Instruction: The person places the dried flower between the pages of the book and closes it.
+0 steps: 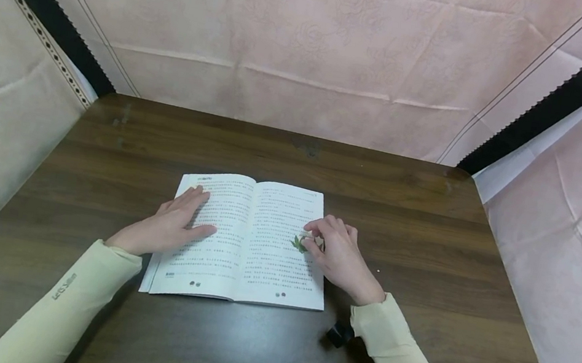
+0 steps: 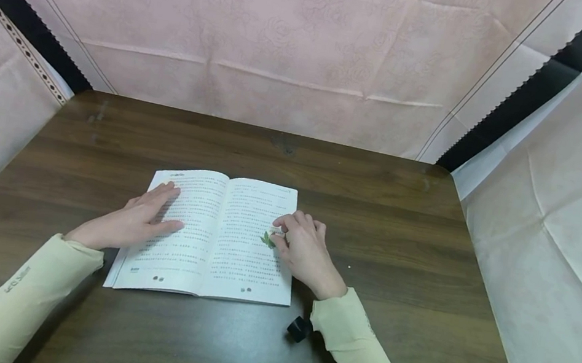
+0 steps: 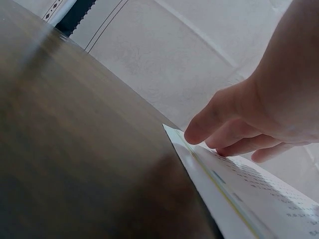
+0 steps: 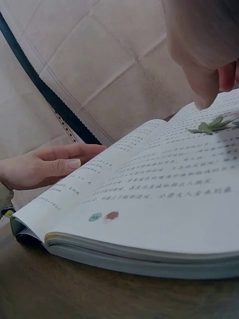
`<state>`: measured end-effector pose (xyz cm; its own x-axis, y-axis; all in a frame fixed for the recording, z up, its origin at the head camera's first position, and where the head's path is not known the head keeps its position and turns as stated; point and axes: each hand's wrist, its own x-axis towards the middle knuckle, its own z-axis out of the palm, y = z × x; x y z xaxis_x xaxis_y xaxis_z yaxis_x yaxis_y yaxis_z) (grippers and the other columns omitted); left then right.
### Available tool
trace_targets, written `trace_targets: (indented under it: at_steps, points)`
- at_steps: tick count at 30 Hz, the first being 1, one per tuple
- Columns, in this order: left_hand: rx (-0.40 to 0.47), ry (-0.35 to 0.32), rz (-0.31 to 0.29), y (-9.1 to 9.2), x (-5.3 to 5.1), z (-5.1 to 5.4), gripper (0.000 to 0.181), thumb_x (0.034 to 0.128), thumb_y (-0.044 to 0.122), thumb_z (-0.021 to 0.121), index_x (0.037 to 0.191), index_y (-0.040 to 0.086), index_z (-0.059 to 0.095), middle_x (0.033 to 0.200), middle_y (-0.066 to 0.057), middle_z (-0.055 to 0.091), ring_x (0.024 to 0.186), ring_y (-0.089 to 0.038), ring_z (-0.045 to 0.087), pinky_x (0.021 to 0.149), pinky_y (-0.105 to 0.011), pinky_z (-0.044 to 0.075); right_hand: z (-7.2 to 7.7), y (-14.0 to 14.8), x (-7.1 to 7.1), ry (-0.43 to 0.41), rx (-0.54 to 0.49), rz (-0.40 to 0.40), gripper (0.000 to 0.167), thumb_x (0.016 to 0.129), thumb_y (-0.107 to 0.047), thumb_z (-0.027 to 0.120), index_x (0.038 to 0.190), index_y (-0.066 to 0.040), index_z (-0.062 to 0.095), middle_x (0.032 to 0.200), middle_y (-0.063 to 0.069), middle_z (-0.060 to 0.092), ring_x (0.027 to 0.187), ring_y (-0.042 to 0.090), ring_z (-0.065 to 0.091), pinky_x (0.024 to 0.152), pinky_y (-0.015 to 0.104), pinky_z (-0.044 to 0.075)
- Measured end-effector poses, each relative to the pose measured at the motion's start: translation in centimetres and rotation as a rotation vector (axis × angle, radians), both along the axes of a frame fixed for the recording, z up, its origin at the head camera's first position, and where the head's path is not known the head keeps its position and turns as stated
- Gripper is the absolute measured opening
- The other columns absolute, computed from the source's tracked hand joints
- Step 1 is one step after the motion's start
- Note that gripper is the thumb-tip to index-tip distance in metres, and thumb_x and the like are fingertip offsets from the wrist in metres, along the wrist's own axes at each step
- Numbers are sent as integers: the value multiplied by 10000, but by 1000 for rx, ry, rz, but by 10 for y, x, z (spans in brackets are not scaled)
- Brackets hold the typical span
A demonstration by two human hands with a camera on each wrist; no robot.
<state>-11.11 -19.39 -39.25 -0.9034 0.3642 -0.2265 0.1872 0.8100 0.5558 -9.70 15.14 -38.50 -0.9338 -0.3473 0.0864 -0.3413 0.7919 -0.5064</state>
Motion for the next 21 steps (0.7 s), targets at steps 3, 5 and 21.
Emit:
trace_targets:
  at_steps: [3,5,21]
  points:
    - [3,-5,4,0,0,-1,902,928,579,530,1558,68,135,1623,-144,49,1484,-321,-19,1134,-617,37,0,1,0,8,3,-4,264,889,-195,725,1128,-106,657,975,-10,569,940,160,480,1018,479,239]
    - [7,-10,6,0,0,-1,907,927,587,526,1558,68,134,1624,-141,41,1484,-318,-24,1134,-616,34,0,2,0,10,2,-6,281,891,-199,723,1146,-105,651,971,-6,564,935,163,480,1016,480,239]
    - [-32,-36,-8,5,-2,-1,1143,782,764,561,1558,55,113,1621,-161,9,1479,-346,-38,1105,-665,21,3,21,1,-4,-27,-67,280,892,-188,724,1149,-99,655,1020,16,592,1009,188,529,990,483,235]
